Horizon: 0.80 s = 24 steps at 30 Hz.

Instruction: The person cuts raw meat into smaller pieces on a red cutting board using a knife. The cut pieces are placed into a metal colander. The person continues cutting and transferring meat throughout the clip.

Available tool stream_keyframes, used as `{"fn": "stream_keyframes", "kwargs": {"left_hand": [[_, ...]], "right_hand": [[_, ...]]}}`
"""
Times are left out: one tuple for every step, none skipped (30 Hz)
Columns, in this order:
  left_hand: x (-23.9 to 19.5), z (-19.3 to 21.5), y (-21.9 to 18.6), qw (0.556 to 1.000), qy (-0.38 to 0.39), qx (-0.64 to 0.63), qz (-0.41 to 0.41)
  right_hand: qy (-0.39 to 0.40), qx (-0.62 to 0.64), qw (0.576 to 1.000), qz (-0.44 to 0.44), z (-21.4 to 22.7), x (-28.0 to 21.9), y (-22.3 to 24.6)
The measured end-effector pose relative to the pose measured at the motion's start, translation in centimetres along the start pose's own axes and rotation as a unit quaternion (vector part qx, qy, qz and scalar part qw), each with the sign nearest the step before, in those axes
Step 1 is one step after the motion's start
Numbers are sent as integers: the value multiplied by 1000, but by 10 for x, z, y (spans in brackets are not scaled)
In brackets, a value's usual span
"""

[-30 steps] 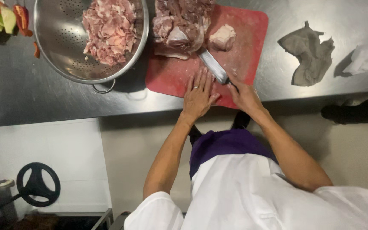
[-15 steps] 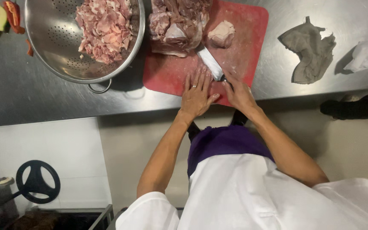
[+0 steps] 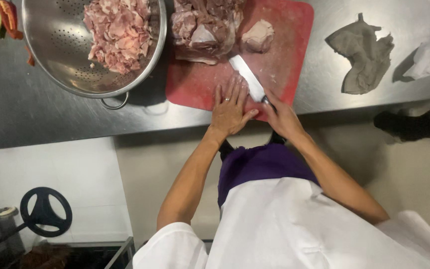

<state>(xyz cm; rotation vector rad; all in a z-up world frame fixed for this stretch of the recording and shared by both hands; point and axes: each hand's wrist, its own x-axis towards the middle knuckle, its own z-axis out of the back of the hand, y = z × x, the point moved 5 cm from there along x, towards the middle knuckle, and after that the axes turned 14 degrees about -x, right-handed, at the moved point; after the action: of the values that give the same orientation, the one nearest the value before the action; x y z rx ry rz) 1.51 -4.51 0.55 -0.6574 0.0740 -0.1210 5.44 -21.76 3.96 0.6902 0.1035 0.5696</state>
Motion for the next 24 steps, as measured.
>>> {"fn": "stream_keyframes", "kwargs": {"left_hand": [[1,-1,-1,1000,7,1,2],[2,0,0,1000,10,2,5],[2,2,1,1000,2,-3,4],[1,2,0,1000,-2,-10,2],[0,1,0,1000,-6,-16,0],[0,0,1,1000,1,-15,2],[0,-1,2,1000,8,-14,3],[0,-2,3,1000,17,-11,3],[1,-1,3,1000,12,-5,-1],[1,-2,3,1000,7,-1,-4],[2,-2,4,1000,1,3,-7],[2,-5,3,1000,7,-2,-2],[3,-7,4,1000,12,-7,3],[1,-7,7,1000,13,-10,12],[-1,-8,7,1000,11,-10,6],[1,-9,6,1000,5,-8,0],[1,-9,6,1000,-1,-6,-6],[-1,-8,7,1000,-11,-11,-9],[-2,-8,7,1000,-22,-16,-12],[-1,-7,7,999,-31,-21,-19],[0,-8,8,999,-28,-17,-16],[1,-8,9,999,-23,-15,-15],[2,-10,9,1000,-19,-12,-15],[2,-11,10,1000,-17,-6,-16]], "right_hand": [[57,12,994,-95,0,-14,-3],[116,23,976,-184,7,-33,-5],[174,32,946,-270,9,-44,-8],[168,34,951,-256,8,-39,-4],[161,36,956,-243,5,-31,-2],[151,39,961,-230,4,-23,-1],[130,46,971,-198,1,-11,1],[105,55,979,-167,-5,1,4],[81,63,985,-136,-7,8,7],[17,40,998,-53,-1,10,14],[-44,17,998,32,3,9,23],[-99,-4,988,118,9,5,32],[-17,23,1000,-10,7,-3,19],[71,54,988,-128,8,-20,8],[162,83,953,-242,5,-36,-1],[178,72,949,-248,7,-36,-4],[194,60,946,-255,7,-36,-8],[206,50,940,-267,3,-39,-10],[162,46,969,-182,0,-28,-6],[114,41,988,-98,-2,-12,-3],[66,35,997,-12,-2,0,2],[10,3,999,43,0,6,6],[-44,-27,994,99,-1,11,12],[-93,-54,982,157,2,10,19]]}}
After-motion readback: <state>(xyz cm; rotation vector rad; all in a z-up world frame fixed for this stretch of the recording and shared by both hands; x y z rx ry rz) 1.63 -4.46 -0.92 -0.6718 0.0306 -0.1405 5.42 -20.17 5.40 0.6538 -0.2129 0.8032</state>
